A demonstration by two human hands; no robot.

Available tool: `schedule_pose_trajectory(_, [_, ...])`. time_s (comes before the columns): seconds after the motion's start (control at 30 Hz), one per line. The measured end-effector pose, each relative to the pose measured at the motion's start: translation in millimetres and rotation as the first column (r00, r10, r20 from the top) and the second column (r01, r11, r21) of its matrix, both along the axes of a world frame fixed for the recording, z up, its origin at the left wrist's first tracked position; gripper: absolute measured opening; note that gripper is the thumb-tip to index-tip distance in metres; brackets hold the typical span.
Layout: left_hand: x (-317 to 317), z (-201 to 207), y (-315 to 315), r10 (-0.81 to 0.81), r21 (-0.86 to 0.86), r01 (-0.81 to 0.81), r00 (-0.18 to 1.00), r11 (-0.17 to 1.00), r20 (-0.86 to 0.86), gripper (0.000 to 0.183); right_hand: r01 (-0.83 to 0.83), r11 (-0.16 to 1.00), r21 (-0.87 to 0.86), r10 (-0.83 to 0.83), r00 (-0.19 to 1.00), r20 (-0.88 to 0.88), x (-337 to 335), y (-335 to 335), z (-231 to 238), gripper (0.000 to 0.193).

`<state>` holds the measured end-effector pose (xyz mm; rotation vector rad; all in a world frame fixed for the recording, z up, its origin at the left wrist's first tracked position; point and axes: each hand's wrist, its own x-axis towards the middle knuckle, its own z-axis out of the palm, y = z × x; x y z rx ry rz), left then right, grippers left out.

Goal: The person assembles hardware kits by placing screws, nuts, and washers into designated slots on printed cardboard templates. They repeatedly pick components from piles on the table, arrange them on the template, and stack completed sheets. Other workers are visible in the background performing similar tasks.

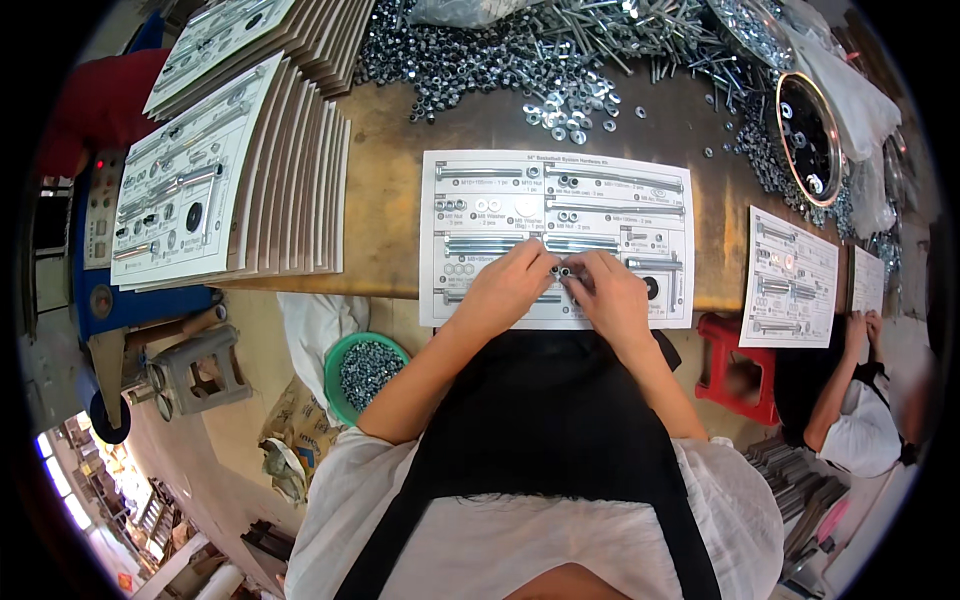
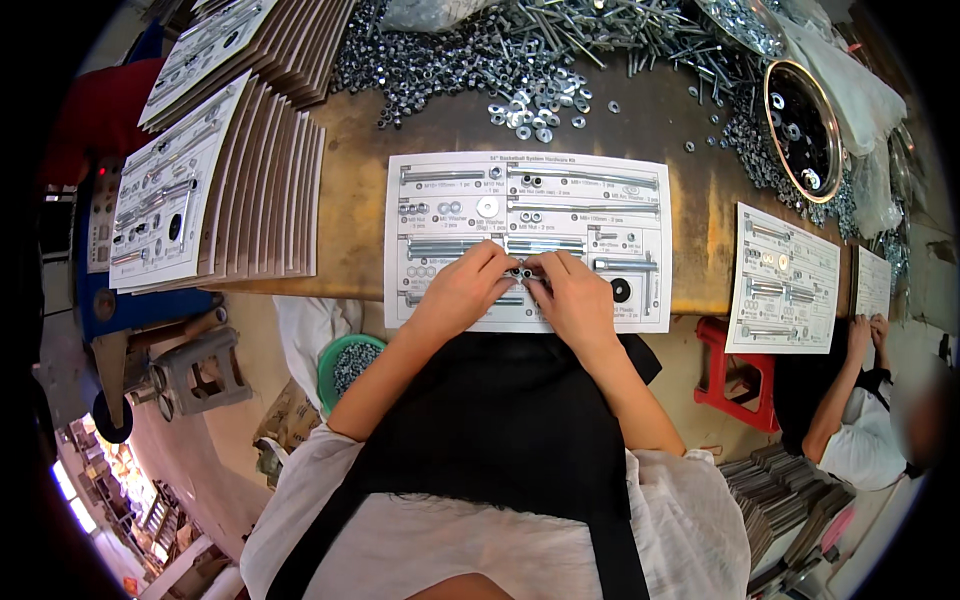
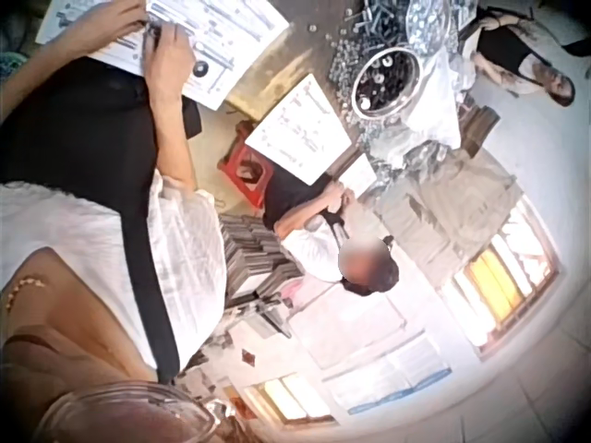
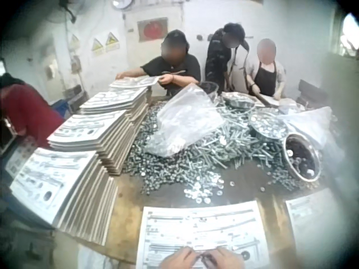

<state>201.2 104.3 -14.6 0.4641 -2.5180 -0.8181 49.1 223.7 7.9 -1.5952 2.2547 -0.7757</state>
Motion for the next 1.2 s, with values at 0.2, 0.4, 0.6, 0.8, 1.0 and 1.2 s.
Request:
schedule_pose_trajectory(0.2, [16, 16, -120, 0.6, 0.322, -0.528, 0.778, 0.786, -0.188, 0.014, 0.022, 0.972, -0.235, 0.054, 0.949, 0.31, -7, -42, 19, 0.012])
schedule_pose_trajectory(0.4, [22, -37, -223, 0.662, -0.004, -0.663, 0.746, 0.748, 0.068, 0.021, -0.213, 0.922, -0.324, 0.265, 0.956, 0.127, 15, -212, -15, 0.014])
schedule_pose_trajectory(0.6, [4, -32, -225, 0.598, -0.026, -0.597, 0.802, 0.801, 0.0, 0.026, -0.222, 0.933, -0.283, 0.207, 0.975, -0.083, 24, -275, -41, 0.014])
schedule_pose_trajectory(0.8, [-3, -29, -225, 0.572, -0.029, -0.571, 0.82, 0.82, 0.033, 0.024, -0.121, 0.964, -0.236, 0.129, 0.991, 0.02, 19, -280, -42, 0.017])
schedule_pose_trajectory(1.0, [-3, -31, -212, 0.641, -0.024, -0.641, 0.766, 0.767, 0.048, 0.022, -0.337, 0.936, -0.104, 0.352, 0.878, 0.325, 34, -177, 18, 0.016])
schedule_pose_trajectory(1.2, [-6, -26, -210, 0.568, 0.009, -0.568, 0.822, 0.823, -0.042, 0.016, -0.41, 0.912, -0.023, 0.407, 0.897, 0.169, 72, -84, -2, 0.022])
